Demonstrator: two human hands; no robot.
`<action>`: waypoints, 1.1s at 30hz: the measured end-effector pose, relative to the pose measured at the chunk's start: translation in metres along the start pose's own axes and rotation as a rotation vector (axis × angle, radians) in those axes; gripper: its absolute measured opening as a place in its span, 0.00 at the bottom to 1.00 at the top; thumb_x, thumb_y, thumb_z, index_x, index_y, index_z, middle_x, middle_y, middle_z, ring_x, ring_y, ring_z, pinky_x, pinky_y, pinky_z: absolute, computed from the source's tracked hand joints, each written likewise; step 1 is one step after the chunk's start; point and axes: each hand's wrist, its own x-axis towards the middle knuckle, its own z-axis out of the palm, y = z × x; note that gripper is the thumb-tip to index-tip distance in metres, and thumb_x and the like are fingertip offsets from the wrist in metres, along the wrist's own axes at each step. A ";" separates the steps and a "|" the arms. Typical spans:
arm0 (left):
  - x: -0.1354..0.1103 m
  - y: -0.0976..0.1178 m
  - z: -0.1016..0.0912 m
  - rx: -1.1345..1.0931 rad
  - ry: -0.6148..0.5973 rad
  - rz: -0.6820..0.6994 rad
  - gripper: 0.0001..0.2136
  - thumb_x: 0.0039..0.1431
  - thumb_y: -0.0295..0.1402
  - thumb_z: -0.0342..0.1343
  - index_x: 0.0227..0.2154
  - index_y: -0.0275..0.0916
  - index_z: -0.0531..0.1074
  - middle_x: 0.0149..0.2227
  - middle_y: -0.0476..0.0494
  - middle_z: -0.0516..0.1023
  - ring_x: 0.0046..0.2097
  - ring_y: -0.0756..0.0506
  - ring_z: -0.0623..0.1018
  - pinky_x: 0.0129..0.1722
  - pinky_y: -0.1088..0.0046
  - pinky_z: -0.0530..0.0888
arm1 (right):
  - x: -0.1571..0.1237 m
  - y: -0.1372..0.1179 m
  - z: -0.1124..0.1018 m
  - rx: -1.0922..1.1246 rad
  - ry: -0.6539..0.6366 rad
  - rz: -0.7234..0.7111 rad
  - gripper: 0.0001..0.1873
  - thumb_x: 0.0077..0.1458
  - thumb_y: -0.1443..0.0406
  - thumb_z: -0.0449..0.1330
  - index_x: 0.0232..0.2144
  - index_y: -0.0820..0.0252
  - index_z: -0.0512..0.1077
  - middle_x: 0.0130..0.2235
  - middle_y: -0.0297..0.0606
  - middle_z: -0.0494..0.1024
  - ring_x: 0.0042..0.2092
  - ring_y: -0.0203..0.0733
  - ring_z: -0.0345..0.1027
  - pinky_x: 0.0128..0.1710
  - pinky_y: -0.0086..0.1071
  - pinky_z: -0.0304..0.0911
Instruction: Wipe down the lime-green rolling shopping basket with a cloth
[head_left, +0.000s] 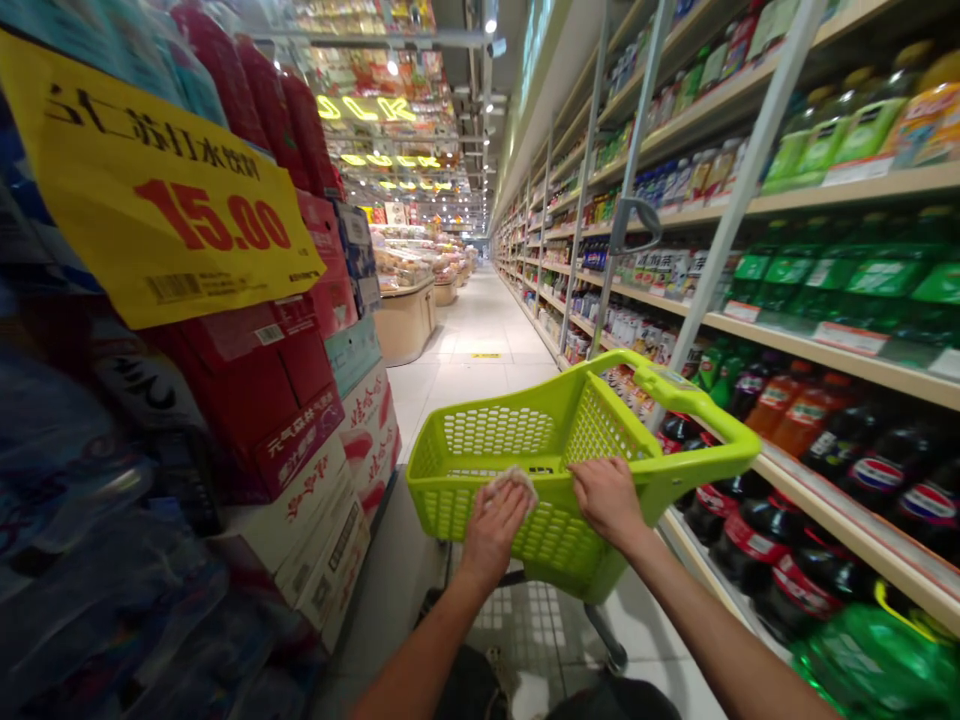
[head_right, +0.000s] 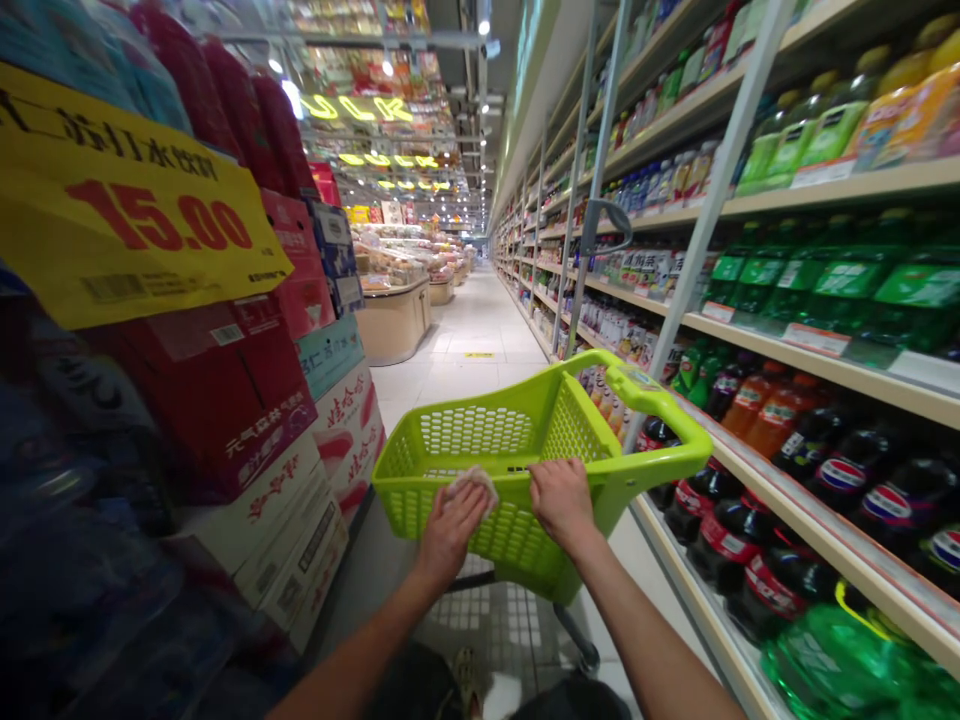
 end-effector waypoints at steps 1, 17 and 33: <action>-0.006 0.003 0.002 -0.010 -0.029 0.036 0.16 0.61 0.29 0.38 0.48 0.42 0.64 0.48 0.48 0.73 0.54 0.52 0.65 0.61 0.64 0.39 | 0.001 0.000 -0.002 0.012 -0.019 0.019 0.14 0.53 0.68 0.50 0.38 0.57 0.72 0.37 0.37 0.77 0.40 0.40 0.66 0.45 0.34 0.44; 0.007 0.021 0.016 -0.076 -0.110 0.125 0.16 0.62 0.29 0.36 0.49 0.41 0.63 0.50 0.45 0.71 0.55 0.51 0.65 0.61 0.59 0.40 | 0.021 0.031 -0.023 0.054 -0.109 0.135 0.19 0.54 0.70 0.45 0.45 0.62 0.69 0.44 0.40 0.75 0.44 0.39 0.68 0.46 0.30 0.56; 0.049 0.033 0.018 -0.052 -0.073 0.166 0.16 0.61 0.29 0.39 0.51 0.41 0.60 0.53 0.47 0.67 0.58 0.51 0.59 0.61 0.59 0.38 | 0.024 0.034 -0.026 0.218 0.053 0.202 0.19 0.51 0.69 0.45 0.40 0.62 0.73 0.41 0.39 0.77 0.42 0.39 0.70 0.45 0.30 0.62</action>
